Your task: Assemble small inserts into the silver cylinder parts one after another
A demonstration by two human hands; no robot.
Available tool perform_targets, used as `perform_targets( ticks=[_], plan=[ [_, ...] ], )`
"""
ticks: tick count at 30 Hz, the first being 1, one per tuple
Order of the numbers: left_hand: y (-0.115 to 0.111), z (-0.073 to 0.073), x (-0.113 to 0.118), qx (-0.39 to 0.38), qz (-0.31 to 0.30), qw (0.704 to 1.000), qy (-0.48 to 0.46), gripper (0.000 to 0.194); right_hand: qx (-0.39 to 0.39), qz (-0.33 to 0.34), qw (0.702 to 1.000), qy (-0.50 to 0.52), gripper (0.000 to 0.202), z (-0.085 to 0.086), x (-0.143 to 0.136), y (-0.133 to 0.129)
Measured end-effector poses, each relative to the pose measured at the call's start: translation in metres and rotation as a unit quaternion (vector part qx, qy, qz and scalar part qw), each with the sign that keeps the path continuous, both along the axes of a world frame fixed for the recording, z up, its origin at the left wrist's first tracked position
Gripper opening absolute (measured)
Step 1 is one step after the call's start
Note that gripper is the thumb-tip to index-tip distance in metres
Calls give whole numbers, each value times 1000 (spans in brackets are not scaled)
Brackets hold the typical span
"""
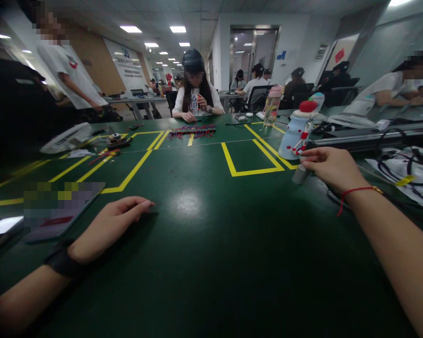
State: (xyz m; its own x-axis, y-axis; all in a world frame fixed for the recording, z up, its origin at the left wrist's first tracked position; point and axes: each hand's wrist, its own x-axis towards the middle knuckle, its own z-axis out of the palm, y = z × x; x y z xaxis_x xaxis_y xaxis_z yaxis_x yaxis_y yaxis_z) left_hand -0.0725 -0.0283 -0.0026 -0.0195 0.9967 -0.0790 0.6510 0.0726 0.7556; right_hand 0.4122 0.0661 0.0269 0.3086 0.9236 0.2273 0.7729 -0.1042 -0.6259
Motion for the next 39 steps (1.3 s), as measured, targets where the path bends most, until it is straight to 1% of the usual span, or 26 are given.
perform_targets(
  ticks=[1,3,6,8,11,12,14,16,18,20,21,23,25,27,29,31,34,37,39],
  plan=[
    [0,0,0,0,-1,1000,1,38,0,6,1000,14,42,0,-1,-1],
    [0,0,0,2,-6,1000,0,38,9,-3,1000,18,47,1,-1,-3],
    [1,0,0,2,-13,1000,3,38,20,-39,999,-23,44,2,1,-5],
    [1,0,0,1,-15,1000,3,39,13,-25,1000,-10,43,1,5,-4],
    [0,1,0,3,-17,1000,-1,38,-9,11,999,35,55,-4,13,1],
    [-1,1,0,5,-18,1000,-3,38,-25,13,999,25,61,-5,15,2],
    [-1,2,1,7,-18,1000,-5,38,-55,0,998,-36,65,-7,16,3],
    [-2,2,1,6,-16,1000,-6,38,-57,-19,992,-107,58,-7,11,1],
    [-2,3,2,3,-12,1000,-3,38,-9,-21,990,-140,51,-6,-4,-5],
    [-2,4,3,3,-9,1000,0,38,60,16,992,-112,48,-7,-31,-15],
    [-2,4,3,4,-7,1000,3,38,89,54,992,-76,48,-9,-49,-21],
    [-1,4,4,13,-7,1000,7,38,115,161,980,16,48,-14,-90,-37],
    [-1,3,4,26,-11,1000,8,37,105,278,951,86,47,-21,-133,-55],
    [-1,2,3,33,-14,999,11,36,90,369,918,110,43,-28,-170,-73],
    [-1,2,3,33,-14,999,20,35,75,429,894,103,38,-35,-195,-87],
    [-2,2,4,37,-19,999,31,35,61,458,882,93,36,-40,-207,-94],
    [-5,5,15,80,-49,995,41,32,37,458,881,117,45,-46,-210,-96],
    [-11,12,39,133,-124,983,32,29,9,448,876,180,56,-50,-209,-92],
    [-14,18,60,152,-162,975,15,29,-8,450,869,206,54,-51,-209,-91]
  ],
)
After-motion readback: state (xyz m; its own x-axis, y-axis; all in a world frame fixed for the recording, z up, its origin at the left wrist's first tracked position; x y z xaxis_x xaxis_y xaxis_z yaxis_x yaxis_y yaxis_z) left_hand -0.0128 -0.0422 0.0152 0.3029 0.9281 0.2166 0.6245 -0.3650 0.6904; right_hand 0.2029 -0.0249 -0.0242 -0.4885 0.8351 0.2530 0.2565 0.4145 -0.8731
